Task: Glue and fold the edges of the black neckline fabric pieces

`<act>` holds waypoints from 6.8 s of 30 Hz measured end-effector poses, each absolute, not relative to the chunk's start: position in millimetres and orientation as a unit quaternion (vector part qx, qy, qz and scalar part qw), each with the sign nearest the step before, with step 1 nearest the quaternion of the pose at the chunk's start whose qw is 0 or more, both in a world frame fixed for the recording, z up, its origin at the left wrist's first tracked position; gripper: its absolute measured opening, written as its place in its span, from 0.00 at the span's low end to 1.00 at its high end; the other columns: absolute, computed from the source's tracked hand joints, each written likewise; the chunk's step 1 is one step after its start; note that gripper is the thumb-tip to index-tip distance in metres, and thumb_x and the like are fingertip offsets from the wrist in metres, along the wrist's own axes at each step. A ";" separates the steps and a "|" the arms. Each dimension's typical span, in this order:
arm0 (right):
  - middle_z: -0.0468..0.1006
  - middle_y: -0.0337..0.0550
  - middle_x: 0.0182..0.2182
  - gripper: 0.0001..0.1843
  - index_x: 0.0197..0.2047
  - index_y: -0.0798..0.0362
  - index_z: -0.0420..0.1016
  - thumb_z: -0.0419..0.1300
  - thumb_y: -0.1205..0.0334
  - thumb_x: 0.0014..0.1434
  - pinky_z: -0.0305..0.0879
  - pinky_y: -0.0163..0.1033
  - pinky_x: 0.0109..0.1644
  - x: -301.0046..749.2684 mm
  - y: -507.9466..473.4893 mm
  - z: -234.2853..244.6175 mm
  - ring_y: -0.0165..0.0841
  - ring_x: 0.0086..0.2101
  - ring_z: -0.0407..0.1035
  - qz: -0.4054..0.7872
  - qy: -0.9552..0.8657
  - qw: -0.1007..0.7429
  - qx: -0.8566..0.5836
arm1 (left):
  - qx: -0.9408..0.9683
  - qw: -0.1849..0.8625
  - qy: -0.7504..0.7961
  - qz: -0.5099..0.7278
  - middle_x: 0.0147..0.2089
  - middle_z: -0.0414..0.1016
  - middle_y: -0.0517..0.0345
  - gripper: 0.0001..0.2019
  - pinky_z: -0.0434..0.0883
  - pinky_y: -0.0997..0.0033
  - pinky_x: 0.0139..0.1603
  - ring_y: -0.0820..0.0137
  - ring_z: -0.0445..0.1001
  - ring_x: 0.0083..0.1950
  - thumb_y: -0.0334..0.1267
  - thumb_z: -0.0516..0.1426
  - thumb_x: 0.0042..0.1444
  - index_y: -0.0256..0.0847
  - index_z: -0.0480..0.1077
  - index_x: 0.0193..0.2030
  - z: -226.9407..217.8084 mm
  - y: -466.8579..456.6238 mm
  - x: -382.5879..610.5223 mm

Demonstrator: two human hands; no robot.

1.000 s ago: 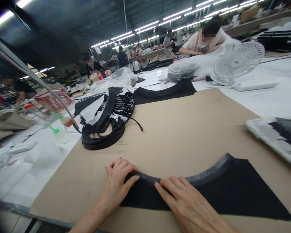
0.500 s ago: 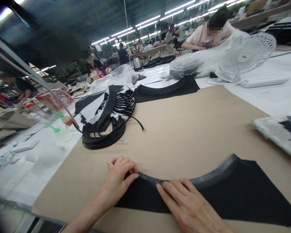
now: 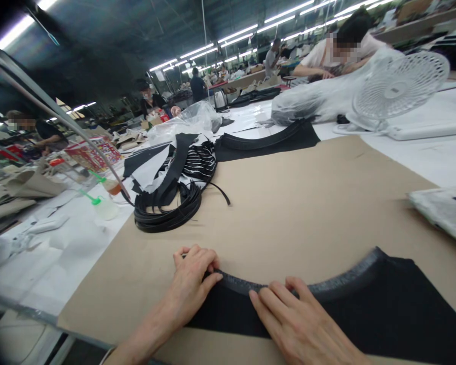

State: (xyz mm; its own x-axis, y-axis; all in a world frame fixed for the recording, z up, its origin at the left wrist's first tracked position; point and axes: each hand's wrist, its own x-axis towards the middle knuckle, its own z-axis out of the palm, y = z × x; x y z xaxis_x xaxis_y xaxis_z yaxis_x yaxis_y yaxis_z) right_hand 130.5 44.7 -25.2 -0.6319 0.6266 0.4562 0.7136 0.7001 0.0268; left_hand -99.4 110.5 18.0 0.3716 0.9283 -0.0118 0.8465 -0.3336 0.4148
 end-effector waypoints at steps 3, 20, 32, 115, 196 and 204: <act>0.72 0.42 0.37 0.28 0.53 0.57 0.70 0.50 0.76 0.47 0.60 0.49 0.48 129.6 45.7 -22.6 0.37 0.37 0.65 -0.118 -0.897 0.213 -0.370 | 0.806 0.175 0.554 0.116 0.35 0.72 0.65 0.06 0.49 0.54 0.54 0.66 0.66 0.44 0.29 0.58 0.55 0.43 0.64 0.34 18.8 110.4 -101.0; 0.72 0.41 0.37 0.27 0.53 0.56 0.70 0.50 0.75 0.48 0.59 0.48 0.47 128.4 47.3 -19.7 0.36 0.36 0.65 -0.108 -0.897 0.220 -0.367 | 0.783 0.206 0.580 0.089 0.32 0.72 0.65 0.06 0.50 0.56 0.51 0.68 0.66 0.41 0.27 0.56 0.53 0.43 0.67 0.30 34.3 116.9 -110.1; 0.72 0.42 0.37 0.25 0.51 0.53 0.70 0.51 0.75 0.49 0.62 0.49 0.46 125.5 45.8 -20.3 0.37 0.36 0.66 -0.103 -0.898 0.202 -0.377 | 0.783 0.185 0.588 0.089 0.34 0.73 0.64 0.06 0.51 0.56 0.50 0.66 0.67 0.42 0.28 0.57 0.53 0.42 0.65 0.31 24.0 120.0 -111.4; 0.76 0.42 0.38 0.27 0.44 0.56 0.69 0.46 0.83 0.43 0.63 0.46 0.46 55.0 67.0 -14.2 0.37 0.39 0.68 -0.198 -0.852 0.300 -0.381 | 0.880 0.027 0.451 0.145 0.52 0.71 0.49 0.21 0.68 0.56 0.54 0.61 0.67 0.52 0.25 0.45 0.64 0.38 0.62 0.62 -14.6 100.7 -179.3; 0.70 0.44 0.33 0.14 0.40 0.57 0.72 0.55 0.79 0.51 0.57 0.44 0.39 25.4 87.9 -29.9 0.38 0.32 0.61 -0.118 -0.908 0.200 -0.348 | 0.957 -0.042 0.267 0.108 0.39 0.78 0.61 0.14 0.30 0.50 0.70 0.68 0.67 0.60 0.31 0.49 0.66 0.46 0.69 0.53 5.9 129.1 -186.7; 0.69 0.44 0.34 0.11 0.38 0.56 0.73 0.56 0.77 0.52 0.54 0.48 0.48 19.8 87.3 -27.6 0.40 0.36 0.61 -0.127 -0.902 0.178 -0.371 | 0.906 -0.004 0.381 0.186 0.47 0.77 0.59 0.15 0.42 0.55 0.65 0.67 0.67 0.57 0.28 0.49 0.64 0.49 0.71 0.50 14.8 117.1 -188.9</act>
State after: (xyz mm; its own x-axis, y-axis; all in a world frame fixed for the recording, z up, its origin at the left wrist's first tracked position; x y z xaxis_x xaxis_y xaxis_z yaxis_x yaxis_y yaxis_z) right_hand 19.8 87.3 -27.6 -0.6610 0.6253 0.4149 0.7153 0.6921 0.0965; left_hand -188.9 117.1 14.8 0.6408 0.6884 0.3397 0.6915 -0.7098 0.1340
